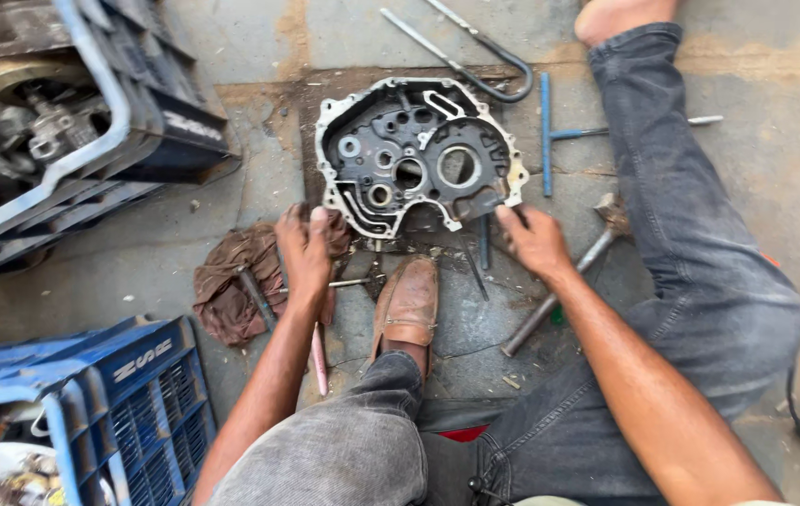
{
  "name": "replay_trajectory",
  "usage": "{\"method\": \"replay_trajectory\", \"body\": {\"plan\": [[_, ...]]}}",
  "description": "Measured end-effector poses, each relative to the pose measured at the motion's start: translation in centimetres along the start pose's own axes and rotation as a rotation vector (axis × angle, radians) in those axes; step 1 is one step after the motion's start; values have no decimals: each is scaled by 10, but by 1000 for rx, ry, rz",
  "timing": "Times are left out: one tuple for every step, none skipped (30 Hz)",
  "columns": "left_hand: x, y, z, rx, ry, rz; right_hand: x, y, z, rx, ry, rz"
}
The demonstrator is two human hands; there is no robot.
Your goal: The person uses a hammer and chisel to chip away at a metal engine casing on the floor, then uses pliers to remove small pieces. The person wipes the casing with a cloth and continues chipping and prying at different areas.
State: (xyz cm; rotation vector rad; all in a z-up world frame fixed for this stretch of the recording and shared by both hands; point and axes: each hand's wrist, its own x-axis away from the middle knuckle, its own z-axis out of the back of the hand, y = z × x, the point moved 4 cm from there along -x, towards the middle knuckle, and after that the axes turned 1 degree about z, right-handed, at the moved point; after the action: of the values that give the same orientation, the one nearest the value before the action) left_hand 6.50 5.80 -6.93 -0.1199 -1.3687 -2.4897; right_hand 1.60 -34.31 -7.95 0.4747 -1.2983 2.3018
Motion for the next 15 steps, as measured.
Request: {"method": "replay_trajectory", "body": {"plan": [[8,0,15,33,54,-21,1,2,3,3,33,14],[16,-1,33,62,112,-41,1,3,4,4,60,31],[26,-3,49,91,171,-62,3,1,9,72,133,169],[34,-7,64,113,226,-53,6,-1,15,135,203,309],[41,-11,78,135,282,-45,6,4,19,62,214,268],[49,-16,92,157,336,-39,7,7,20,-11,225,226],[57,-19,103,53,374,-39,7,8,22,-109,236,214],[65,-22,113,-50,410,-40,8,8,24,-207,251,200],[72,-26,121,-153,445,-41,8,6,23,-201,260,195],[79,-29,125,-231,435,-34,10,3,25,-192,272,188],[85,-33,127,-309,425,-27,12,0,25,-183,283,180],[89,-37,127,-384,409,-20,15,-4,25,-209,284,207],[89,-43,126,-434,380,26,17,-8,25,-234,286,234],[91,-48,122,-484,344,74,23,-10,26,-256,289,254],[93,-54,118,-532,307,123,27,-12,26,-243,294,262]]}}
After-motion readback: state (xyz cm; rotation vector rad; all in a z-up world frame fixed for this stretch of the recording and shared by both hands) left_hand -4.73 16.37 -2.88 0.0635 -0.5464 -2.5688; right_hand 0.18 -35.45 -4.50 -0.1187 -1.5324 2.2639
